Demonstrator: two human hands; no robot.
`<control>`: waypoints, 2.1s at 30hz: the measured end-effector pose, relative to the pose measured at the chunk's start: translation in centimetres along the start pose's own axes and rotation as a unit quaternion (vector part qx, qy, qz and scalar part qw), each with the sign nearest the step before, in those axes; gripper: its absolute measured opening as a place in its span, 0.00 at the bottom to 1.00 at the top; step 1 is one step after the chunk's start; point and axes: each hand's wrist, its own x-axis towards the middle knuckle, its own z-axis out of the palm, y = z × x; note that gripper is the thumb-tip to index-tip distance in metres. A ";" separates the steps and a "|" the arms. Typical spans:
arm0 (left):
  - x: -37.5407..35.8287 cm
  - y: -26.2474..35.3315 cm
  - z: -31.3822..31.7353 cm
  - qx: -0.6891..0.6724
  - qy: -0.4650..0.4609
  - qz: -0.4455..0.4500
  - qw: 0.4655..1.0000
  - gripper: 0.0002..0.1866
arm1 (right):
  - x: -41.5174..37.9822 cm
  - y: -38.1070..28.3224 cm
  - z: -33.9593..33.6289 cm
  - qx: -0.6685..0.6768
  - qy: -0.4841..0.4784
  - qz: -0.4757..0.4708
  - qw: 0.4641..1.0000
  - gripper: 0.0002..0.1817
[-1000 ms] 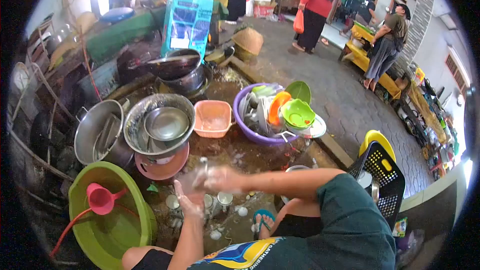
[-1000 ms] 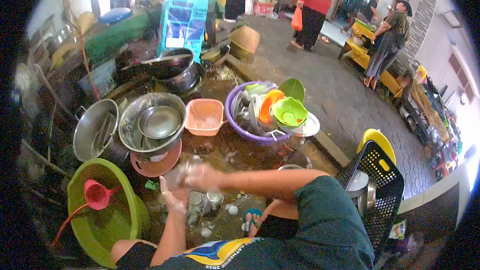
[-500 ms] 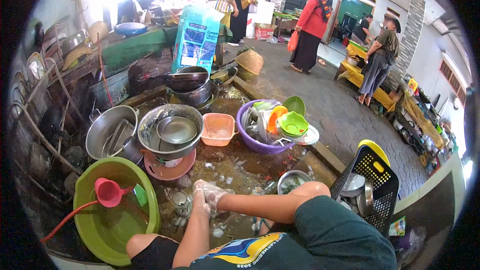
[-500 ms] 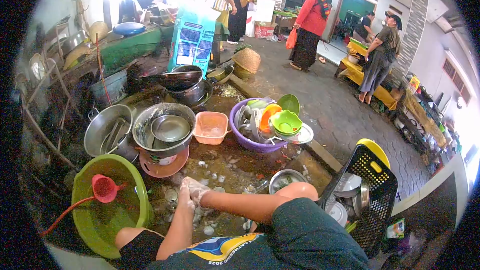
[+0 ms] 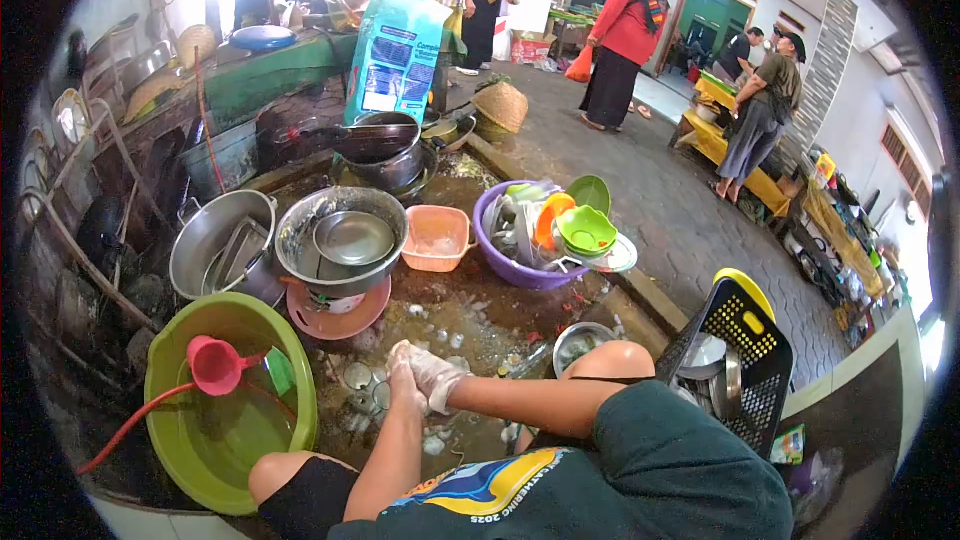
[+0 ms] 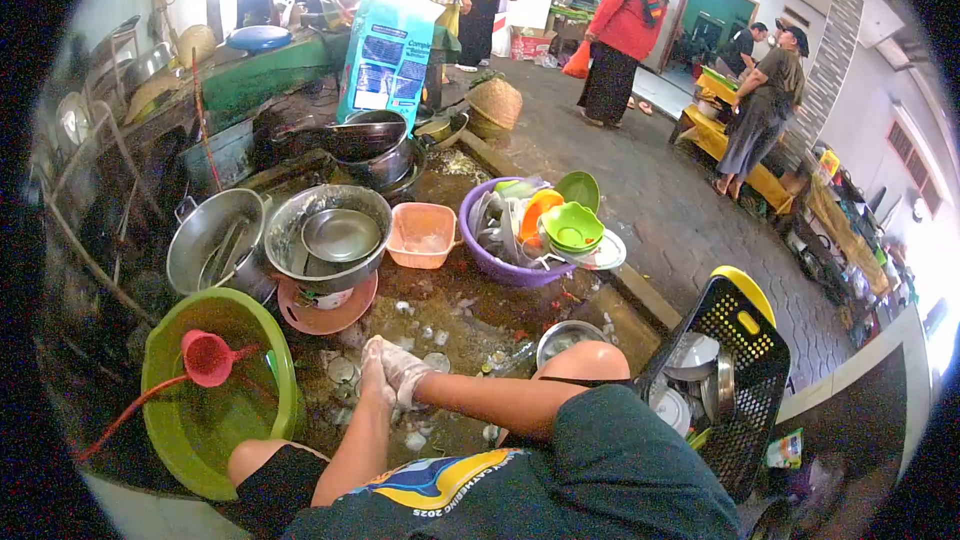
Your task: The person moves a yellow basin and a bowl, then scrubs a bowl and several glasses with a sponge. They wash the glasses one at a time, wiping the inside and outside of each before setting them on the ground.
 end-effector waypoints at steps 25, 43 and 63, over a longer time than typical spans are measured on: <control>-0.4 -2.4 0.8 -0.048 -0.141 -0.043 0.988 0.36 | -0.2 -3.8 -4.3 -0.021 -0.047 0.016 0.999 0.13; 14.0 -9.4 -7.4 -0.158 -0.358 -0.083 0.916 0.18 | -1.5 -7.0 -7.3 -0.328 -0.082 -0.261 0.904 0.11; 2.9 -0.2 -0.6 -0.026 -0.109 0.020 0.993 0.21 | 1.9 3.2 -6.6 -0.132 0.026 0.089 0.987 0.10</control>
